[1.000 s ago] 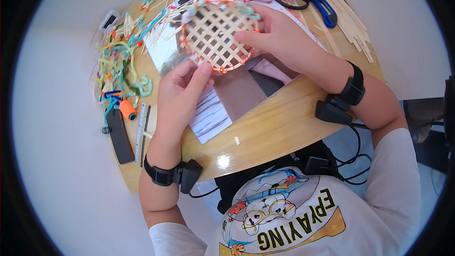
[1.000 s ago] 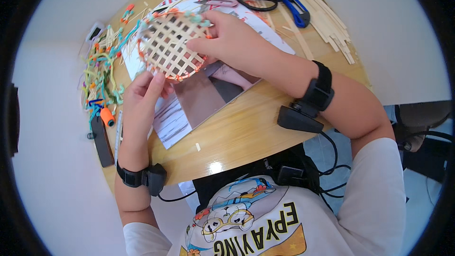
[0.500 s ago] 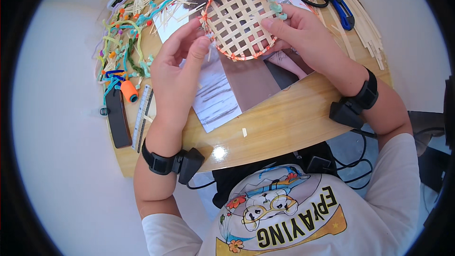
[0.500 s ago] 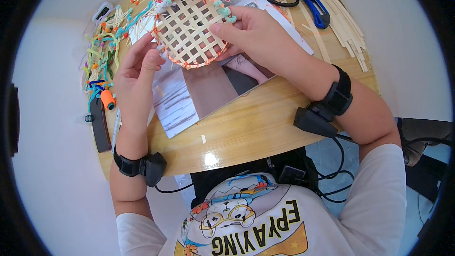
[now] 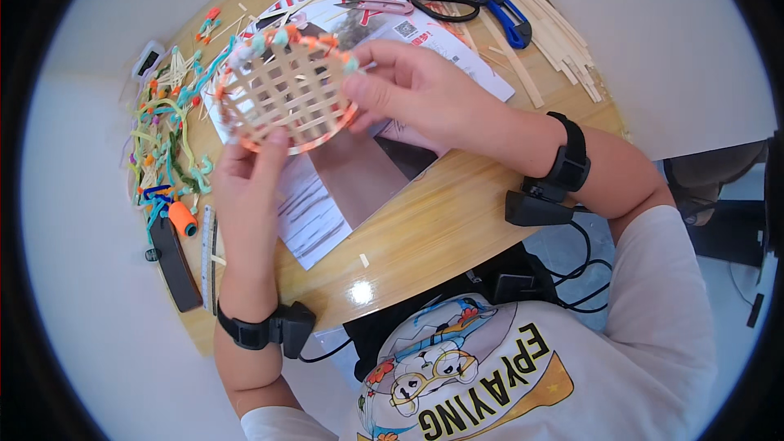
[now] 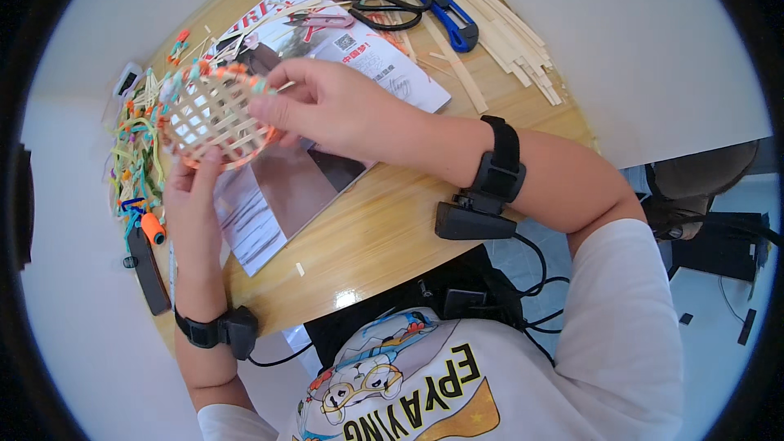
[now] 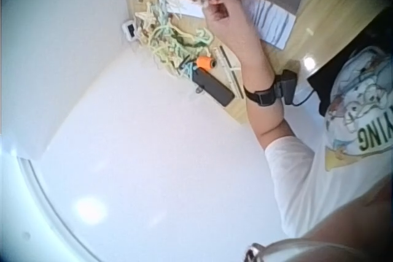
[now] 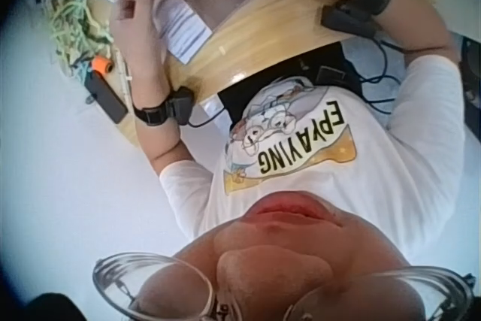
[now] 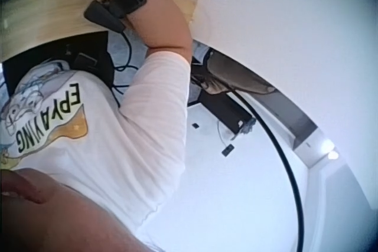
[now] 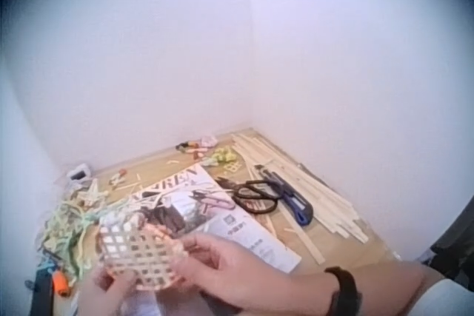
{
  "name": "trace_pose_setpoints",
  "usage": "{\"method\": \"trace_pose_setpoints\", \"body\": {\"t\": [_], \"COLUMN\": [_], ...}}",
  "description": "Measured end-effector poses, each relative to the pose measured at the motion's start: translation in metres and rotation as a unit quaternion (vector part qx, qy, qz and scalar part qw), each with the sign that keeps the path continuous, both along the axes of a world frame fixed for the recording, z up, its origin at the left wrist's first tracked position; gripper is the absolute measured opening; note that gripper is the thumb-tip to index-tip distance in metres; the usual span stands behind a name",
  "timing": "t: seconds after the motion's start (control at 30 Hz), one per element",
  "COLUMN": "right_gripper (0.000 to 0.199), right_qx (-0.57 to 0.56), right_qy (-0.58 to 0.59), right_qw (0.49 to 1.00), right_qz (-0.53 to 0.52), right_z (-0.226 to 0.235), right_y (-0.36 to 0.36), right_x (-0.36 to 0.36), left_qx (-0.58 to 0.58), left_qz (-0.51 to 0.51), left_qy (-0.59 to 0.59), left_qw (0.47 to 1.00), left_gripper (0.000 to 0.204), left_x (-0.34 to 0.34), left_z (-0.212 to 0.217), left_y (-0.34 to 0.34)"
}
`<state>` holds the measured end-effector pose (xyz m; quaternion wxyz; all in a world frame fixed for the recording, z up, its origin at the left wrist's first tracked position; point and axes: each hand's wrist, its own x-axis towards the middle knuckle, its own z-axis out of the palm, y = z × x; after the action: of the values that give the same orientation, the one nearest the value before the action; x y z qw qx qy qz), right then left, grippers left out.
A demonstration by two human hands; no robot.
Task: The recorder weaves and glues small wooden strips into a circular lattice structure, سپس meticulously trims the excess ends with scissors.
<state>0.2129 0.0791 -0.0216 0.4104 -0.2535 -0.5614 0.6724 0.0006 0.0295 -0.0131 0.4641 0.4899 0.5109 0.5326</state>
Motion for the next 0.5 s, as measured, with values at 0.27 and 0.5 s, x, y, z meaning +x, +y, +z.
{"method": "trace_pose_setpoints", "body": {"t": [0.27,0.5], "right_gripper": [0.035,0.035], "right_qx": [0.474,0.428], "right_qy": [-0.425,-0.567], "right_qw": [0.702,0.646], "right_qz": [-0.319,-0.278], "right_z": [-0.008,-0.013], "right_y": [0.078,0.088], "right_x": [0.083,0.090], "left_qx": [0.043,0.049], "left_qz": [0.022,0.041], "left_qy": [0.043,-0.005], "left_qw": [0.998,0.998], "left_gripper": [0.026,0.027], "left_x": [-0.020,-0.006], "left_z": [0.006,0.014], "left_y": [0.004,0.000]}}
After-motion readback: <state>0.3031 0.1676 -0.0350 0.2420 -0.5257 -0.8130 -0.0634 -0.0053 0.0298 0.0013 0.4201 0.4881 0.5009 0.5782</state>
